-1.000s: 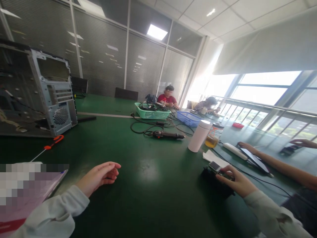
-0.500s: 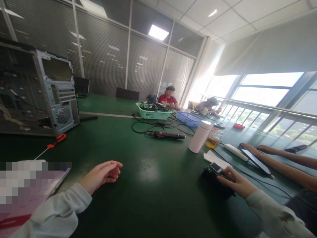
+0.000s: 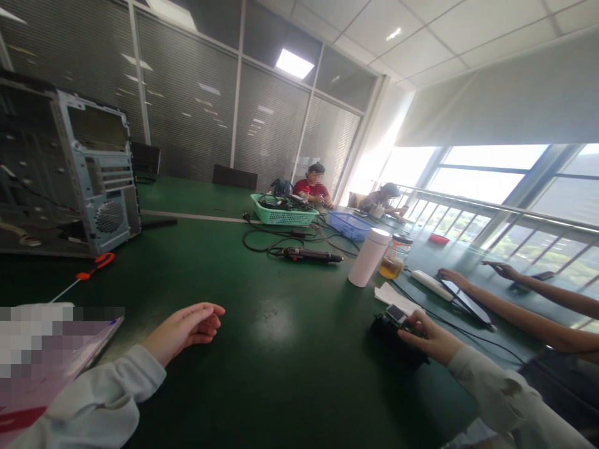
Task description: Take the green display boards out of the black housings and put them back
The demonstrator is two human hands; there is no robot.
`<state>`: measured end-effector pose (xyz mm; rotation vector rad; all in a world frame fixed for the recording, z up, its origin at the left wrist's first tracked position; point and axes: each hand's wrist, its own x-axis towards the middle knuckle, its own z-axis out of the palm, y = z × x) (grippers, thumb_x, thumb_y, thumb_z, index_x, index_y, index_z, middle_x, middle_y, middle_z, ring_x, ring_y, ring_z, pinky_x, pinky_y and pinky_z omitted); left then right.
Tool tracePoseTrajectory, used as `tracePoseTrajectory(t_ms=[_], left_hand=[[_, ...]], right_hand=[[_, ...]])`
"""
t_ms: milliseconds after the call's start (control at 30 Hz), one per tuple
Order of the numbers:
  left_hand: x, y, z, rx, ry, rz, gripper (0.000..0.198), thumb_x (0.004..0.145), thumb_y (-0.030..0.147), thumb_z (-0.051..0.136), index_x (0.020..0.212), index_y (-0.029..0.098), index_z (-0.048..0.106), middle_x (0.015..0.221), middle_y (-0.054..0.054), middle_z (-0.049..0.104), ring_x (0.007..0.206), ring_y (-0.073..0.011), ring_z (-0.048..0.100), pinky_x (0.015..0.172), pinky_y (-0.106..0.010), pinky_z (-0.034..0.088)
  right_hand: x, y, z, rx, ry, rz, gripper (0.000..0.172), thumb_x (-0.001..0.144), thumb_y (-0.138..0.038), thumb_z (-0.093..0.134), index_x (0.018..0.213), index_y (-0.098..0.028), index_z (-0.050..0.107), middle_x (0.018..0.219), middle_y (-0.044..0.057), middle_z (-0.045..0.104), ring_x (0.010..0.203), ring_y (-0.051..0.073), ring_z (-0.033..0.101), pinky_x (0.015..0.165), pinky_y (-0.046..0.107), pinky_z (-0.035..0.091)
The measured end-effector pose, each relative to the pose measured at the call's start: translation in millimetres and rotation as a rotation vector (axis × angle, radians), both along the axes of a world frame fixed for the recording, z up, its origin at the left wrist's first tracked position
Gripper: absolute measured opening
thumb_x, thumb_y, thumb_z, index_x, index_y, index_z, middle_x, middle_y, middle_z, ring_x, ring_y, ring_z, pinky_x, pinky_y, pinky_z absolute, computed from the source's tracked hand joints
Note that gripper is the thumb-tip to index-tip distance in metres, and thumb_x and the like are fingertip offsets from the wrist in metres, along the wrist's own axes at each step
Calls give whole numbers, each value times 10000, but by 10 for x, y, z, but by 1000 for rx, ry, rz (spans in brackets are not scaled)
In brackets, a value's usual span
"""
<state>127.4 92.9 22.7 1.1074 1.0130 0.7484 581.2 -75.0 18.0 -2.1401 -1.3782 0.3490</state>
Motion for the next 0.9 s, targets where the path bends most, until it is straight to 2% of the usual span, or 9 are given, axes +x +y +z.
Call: tracePoseTrajectory(t_ms=[100,300,467,567,700,800,900], left_hand=[[-9,-1,-6,-4,-12,6,248,597,358,694,735,156,653,630,-30,607,598,-144,574,553,-229,491],[-13,1,-12,8,-15,-8,256,611,360,683,757,152,652,640,-29,606,600,-146,580,566,-235,491],[4,-10,13,4,-4,3,253,607,360,679,752,154,652,641,-31,603,603,-149,579,566,-238,492],[15,-24,41,0,10,14,253,594,360,681,738,154,652,636,-29,599,600,-150,578,558,-237,493],[17,-19,42,-8,10,17,280,568,376,699,733,154,652,631,-30,600,597,-150,576,549,-233,493],[12,-5,20,-13,-8,9,289,558,382,712,732,159,654,630,-30,605,600,-147,575,552,-231,493],[11,-5,16,-17,-14,7,286,555,379,718,727,160,652,627,-28,606,597,-145,571,550,-231,490]], right_hand=[[-21,11,26,-5,6,26,399,653,-573,472,776,-207,374,648,2,586,595,205,545,584,324,426],[-40,-26,146,38,-33,112,446,620,-566,538,860,-192,498,870,56,590,858,271,529,791,373,411],[-21,-102,288,78,-20,235,543,659,-617,548,982,-181,518,988,91,565,961,292,494,860,376,404],[15,-125,434,153,78,135,595,613,-624,605,999,-190,479,993,105,553,980,311,492,833,371,439],[14,-177,560,234,381,-107,666,571,-667,595,1018,-197,446,1004,138,559,897,322,554,636,333,523],[-37,-238,500,123,575,-250,674,600,-687,536,1056,-200,442,1053,151,549,800,318,593,494,303,513],[-70,-281,325,-53,683,-295,686,609,-695,507,1105,-235,393,1146,124,503,752,304,609,426,283,490]])
